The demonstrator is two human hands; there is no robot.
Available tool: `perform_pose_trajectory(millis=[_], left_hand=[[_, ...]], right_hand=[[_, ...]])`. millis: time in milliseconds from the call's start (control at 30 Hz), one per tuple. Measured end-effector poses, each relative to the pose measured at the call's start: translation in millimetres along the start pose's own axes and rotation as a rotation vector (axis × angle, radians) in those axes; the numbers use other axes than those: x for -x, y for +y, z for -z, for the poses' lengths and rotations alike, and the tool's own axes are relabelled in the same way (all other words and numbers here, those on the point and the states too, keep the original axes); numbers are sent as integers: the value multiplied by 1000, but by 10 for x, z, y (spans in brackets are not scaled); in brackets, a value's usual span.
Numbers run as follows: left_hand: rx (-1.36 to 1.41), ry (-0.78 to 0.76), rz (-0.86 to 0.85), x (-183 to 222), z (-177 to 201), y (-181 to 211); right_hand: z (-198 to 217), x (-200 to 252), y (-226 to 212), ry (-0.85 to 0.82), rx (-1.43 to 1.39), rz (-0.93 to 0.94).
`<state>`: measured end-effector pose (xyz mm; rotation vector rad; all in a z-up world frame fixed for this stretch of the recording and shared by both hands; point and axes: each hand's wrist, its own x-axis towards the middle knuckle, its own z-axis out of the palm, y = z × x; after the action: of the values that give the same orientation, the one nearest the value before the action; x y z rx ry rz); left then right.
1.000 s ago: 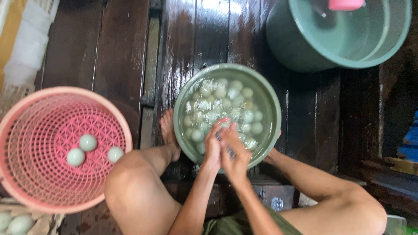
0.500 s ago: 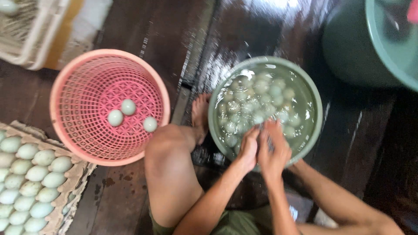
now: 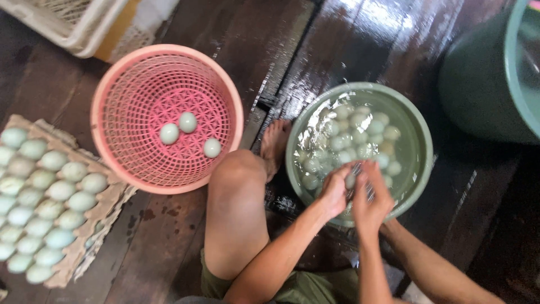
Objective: Washing and cleaning eggs by hand using a basin of water and a small scrubber before placing them in a basket.
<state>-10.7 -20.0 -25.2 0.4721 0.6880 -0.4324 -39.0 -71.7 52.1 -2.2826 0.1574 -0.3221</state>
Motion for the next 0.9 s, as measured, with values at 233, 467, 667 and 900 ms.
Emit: perform_pose_trajectory(millis=[233,467,667,900], left_hand=[[152,6,19,-218,150,257],[169,-66,3,176,-33,617],[0,38,-156,97,9,455],[-105,107,-108,90,80,334]], right_hand=[[-431,-323,1175,176,164,-33],[-520,94,1290,-364,855,-219],[-87,-311,308,-236,-834,-1063],[-22,46,-104,173,-1038,-603]])
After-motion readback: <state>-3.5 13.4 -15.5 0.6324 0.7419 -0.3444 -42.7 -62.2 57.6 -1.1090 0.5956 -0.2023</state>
